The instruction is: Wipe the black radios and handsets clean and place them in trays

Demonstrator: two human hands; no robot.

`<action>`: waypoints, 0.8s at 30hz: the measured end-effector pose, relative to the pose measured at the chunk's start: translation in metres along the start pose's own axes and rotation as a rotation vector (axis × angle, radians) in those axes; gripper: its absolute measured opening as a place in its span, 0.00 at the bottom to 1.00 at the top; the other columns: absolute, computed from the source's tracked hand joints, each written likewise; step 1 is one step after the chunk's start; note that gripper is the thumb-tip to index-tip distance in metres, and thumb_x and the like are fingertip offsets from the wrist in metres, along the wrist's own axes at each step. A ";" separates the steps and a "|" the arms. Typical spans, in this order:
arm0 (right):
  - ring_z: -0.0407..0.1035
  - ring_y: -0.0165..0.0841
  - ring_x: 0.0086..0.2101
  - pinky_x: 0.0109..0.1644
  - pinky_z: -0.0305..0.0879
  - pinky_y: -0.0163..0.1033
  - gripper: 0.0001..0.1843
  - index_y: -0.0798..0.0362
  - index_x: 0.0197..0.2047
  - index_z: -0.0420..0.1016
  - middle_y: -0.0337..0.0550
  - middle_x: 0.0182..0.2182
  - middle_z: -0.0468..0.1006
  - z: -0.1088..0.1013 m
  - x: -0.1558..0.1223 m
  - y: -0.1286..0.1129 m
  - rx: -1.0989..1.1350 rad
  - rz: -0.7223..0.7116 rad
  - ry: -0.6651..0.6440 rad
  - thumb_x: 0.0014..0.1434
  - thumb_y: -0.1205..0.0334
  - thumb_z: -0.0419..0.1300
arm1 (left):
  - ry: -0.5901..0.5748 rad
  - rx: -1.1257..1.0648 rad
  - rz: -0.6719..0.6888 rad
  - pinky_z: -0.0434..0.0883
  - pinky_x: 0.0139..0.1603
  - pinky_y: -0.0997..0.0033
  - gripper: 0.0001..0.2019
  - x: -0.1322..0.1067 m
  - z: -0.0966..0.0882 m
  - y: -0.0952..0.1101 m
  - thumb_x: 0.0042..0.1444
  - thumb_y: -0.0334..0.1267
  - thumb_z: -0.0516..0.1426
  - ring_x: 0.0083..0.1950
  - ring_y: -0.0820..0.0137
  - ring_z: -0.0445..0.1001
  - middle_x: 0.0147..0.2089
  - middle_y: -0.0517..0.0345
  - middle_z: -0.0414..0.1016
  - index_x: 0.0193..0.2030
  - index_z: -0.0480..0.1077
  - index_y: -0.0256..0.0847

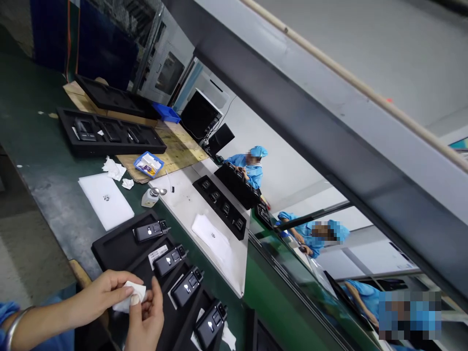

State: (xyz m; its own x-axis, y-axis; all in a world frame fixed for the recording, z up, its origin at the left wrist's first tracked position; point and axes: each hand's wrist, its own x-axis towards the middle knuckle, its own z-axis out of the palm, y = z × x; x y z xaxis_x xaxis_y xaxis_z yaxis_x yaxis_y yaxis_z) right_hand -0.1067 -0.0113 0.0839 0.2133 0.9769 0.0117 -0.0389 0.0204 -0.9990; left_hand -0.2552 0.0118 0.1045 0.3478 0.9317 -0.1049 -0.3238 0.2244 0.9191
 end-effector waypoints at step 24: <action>0.79 0.42 0.42 0.48 0.75 0.43 0.21 0.48 0.41 0.86 0.51 0.43 0.83 0.023 0.031 0.023 -0.001 -0.193 -0.387 0.51 0.41 0.70 | 0.275 0.177 0.151 0.67 0.33 0.72 0.18 0.023 -0.045 -0.009 0.51 0.38 0.60 0.34 0.70 0.71 0.33 0.62 0.72 0.50 0.74 0.41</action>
State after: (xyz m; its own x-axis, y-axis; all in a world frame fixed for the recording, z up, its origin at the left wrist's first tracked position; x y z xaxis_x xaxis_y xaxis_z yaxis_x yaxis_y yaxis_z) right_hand -0.1229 0.0241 0.0626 -0.1650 0.9631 0.2129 -0.0334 0.2102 -0.9771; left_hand -0.2837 0.0438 0.0771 0.0498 0.9980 -0.0391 -0.1872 0.0478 0.9812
